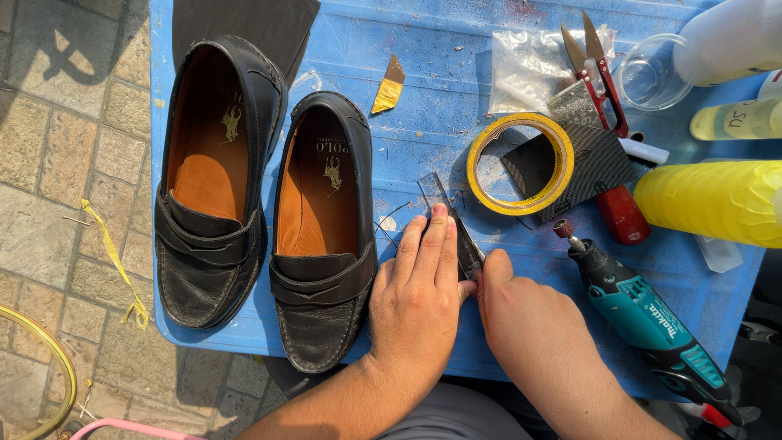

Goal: The person places a black rubber insole onto the sole of a black loafer to check the fit. They then use a ruler and a utility knife to cut a strip of black material on a blue workbench.

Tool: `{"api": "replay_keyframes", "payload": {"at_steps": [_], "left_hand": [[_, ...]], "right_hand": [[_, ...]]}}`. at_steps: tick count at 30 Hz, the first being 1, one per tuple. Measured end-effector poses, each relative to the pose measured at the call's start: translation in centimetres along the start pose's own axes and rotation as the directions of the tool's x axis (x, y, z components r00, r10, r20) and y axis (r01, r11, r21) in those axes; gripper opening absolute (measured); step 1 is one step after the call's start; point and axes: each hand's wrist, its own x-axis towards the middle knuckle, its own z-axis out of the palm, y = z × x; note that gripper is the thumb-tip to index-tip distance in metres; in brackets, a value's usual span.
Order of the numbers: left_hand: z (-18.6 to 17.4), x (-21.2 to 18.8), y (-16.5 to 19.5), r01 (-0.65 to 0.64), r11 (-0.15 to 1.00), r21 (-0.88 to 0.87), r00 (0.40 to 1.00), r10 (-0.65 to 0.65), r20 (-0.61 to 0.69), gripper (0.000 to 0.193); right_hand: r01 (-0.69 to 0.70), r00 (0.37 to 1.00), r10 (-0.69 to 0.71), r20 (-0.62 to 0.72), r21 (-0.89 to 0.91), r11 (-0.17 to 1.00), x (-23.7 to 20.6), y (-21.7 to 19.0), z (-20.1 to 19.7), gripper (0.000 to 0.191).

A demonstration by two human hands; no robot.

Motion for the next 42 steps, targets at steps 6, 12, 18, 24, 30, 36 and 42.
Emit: {"api": "replay_keyframes", "payload": {"at_steps": [6,12,18,24,30,36,42], "left_hand": [[-0.08,0.12,0.06,0.006,1.0,-0.007,1.0,-0.005,0.019,0.076],[-0.23,0.23,0.05,0.019,1.0,-0.011,0.999,-0.018,0.036,0.078],[-0.24,0.25,0.13,0.015,1.0,-0.011,1.0,-0.014,0.027,0.078],[-0.35,0.29,0.03,0.011,1.0,-0.005,1.0,-0.011,0.024,0.079],[-0.35,0.36,-0.01,0.016,1.0,-0.008,0.999,-0.016,0.029,0.081],[-0.31,0.4,0.0,0.019,1.0,-0.012,1.0,-0.018,0.02,0.081],[-0.19,0.43,0.1,0.018,1.0,-0.008,1.0,-0.018,0.01,0.08]], "right_hand": [[0.006,1.0,-0.006,0.006,-0.005,1.0,-0.08,0.26,0.08,0.022],[0.007,1.0,-0.007,0.019,-0.003,1.0,-0.23,0.27,-0.12,0.022],[-0.008,0.999,0.008,0.047,-0.001,1.0,-0.41,0.18,-0.56,0.026],[0.007,0.999,-0.006,0.037,-0.01,1.0,-0.56,0.19,-0.6,0.027],[0.003,0.999,-0.002,0.045,-0.008,1.0,-0.56,0.32,-0.59,0.027],[-0.006,0.995,0.008,0.099,-0.027,1.0,-0.62,0.34,-0.72,0.026],[0.004,0.997,-0.003,0.075,-0.011,1.0,-1.01,0.7,-0.43,0.025]]}}
